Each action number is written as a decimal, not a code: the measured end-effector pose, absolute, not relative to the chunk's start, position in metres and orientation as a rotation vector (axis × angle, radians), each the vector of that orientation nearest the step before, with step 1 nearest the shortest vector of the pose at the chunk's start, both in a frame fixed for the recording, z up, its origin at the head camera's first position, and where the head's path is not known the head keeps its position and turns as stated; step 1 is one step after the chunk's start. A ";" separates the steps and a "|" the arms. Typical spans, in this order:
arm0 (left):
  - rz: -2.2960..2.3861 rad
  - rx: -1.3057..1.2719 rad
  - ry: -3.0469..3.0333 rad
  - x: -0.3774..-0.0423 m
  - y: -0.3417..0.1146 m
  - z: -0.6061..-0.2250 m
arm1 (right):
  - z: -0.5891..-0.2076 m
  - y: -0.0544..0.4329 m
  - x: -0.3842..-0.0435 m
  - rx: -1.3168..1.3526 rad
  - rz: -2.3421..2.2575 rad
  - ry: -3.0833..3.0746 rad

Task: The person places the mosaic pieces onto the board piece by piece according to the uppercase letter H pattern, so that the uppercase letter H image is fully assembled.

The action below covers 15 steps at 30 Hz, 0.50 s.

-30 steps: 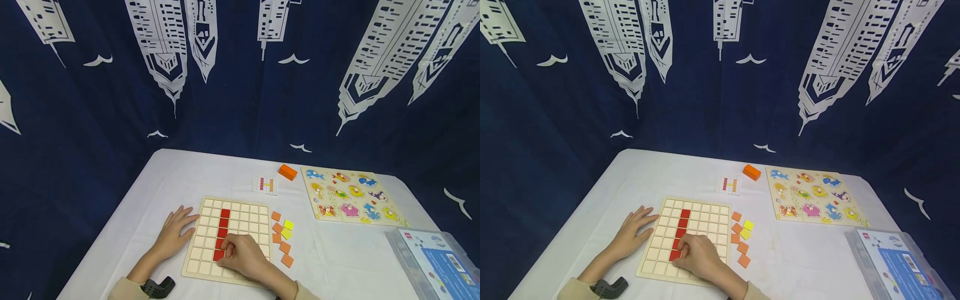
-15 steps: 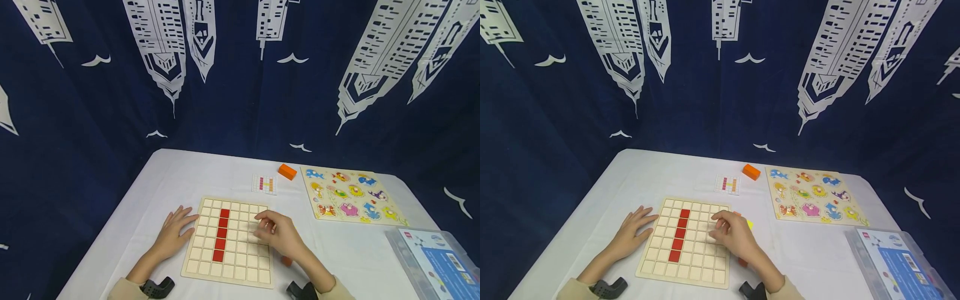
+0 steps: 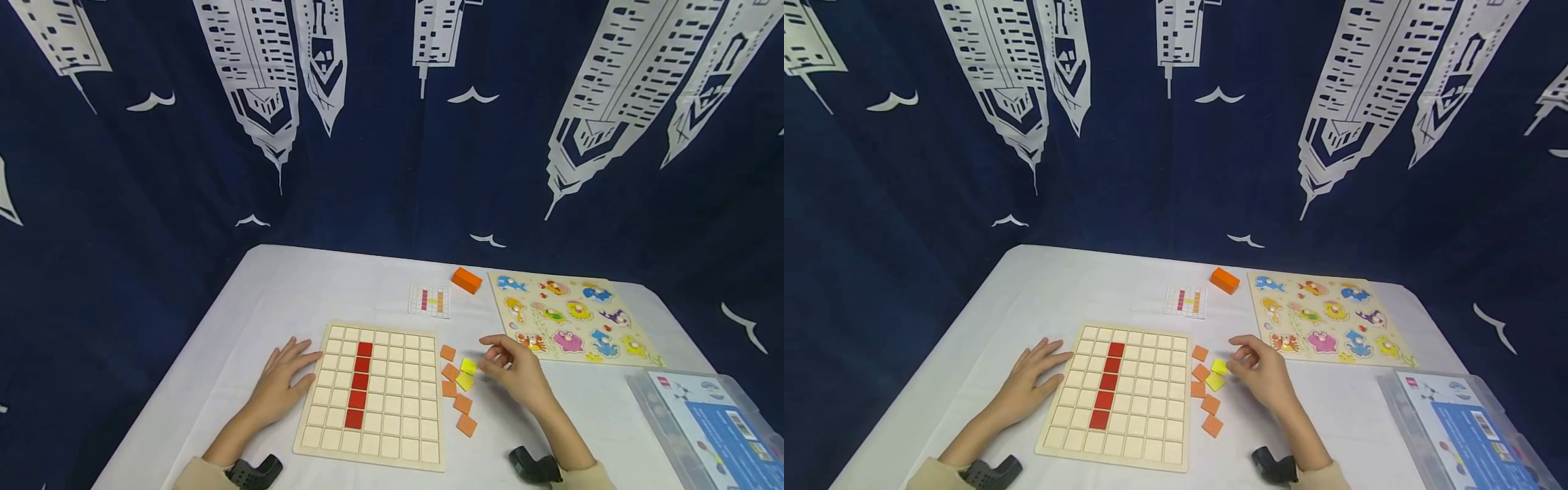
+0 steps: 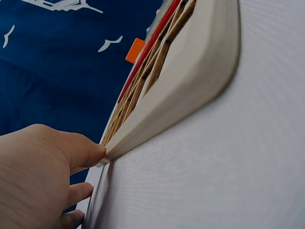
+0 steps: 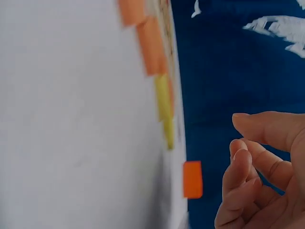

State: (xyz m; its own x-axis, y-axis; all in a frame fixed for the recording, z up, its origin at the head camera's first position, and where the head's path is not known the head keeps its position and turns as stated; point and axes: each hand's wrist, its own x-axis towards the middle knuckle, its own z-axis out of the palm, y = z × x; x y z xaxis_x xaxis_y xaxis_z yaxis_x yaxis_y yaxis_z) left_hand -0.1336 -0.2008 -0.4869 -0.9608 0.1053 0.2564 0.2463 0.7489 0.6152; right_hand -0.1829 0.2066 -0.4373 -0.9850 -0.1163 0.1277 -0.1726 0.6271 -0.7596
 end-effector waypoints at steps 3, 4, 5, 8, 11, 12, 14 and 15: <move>-1.002 -0.272 -2.748 -0.133 -0.201 -0.487 | -0.444 0.211 -0.186 0.223 1.342 -2.786; -1.001 -0.270 -2.749 -0.133 -0.201 -0.487 | -0.446 0.212 -0.187 0.221 1.353 -2.788; -1.002 -0.268 -2.750 -0.134 -0.201 -0.488 | -0.448 0.213 -0.188 0.219 1.362 -2.788; -1.003 -0.266 -2.748 -0.134 -0.200 -0.488 | -0.455 0.215 -0.190 0.219 1.377 -2.781; -1.002 -0.270 -2.741 -0.135 -0.200 -0.488 | -0.461 0.216 -0.192 0.230 1.375 -2.777; -1.001 -0.269 -2.739 -0.135 -0.200 -0.489 | -0.464 0.217 -0.192 0.237 1.361 -2.785; -1.003 -0.268 -2.738 -0.135 -0.200 -0.489 | -0.468 0.217 -0.192 0.247 1.336 -2.800; -1.002 -0.267 -2.738 -0.135 -0.200 -0.489 | -0.470 0.217 -0.192 0.246 1.322 -2.808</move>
State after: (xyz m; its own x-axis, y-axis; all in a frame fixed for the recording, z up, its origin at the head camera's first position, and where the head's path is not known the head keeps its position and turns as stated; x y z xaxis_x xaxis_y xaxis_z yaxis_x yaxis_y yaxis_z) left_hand -0.1348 -0.2000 -0.4895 -0.9609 0.0962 0.2598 0.2412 0.7518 0.6137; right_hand -0.1921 0.2168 -0.4699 -0.9871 -0.1305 0.0926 -0.1545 0.6267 -0.7637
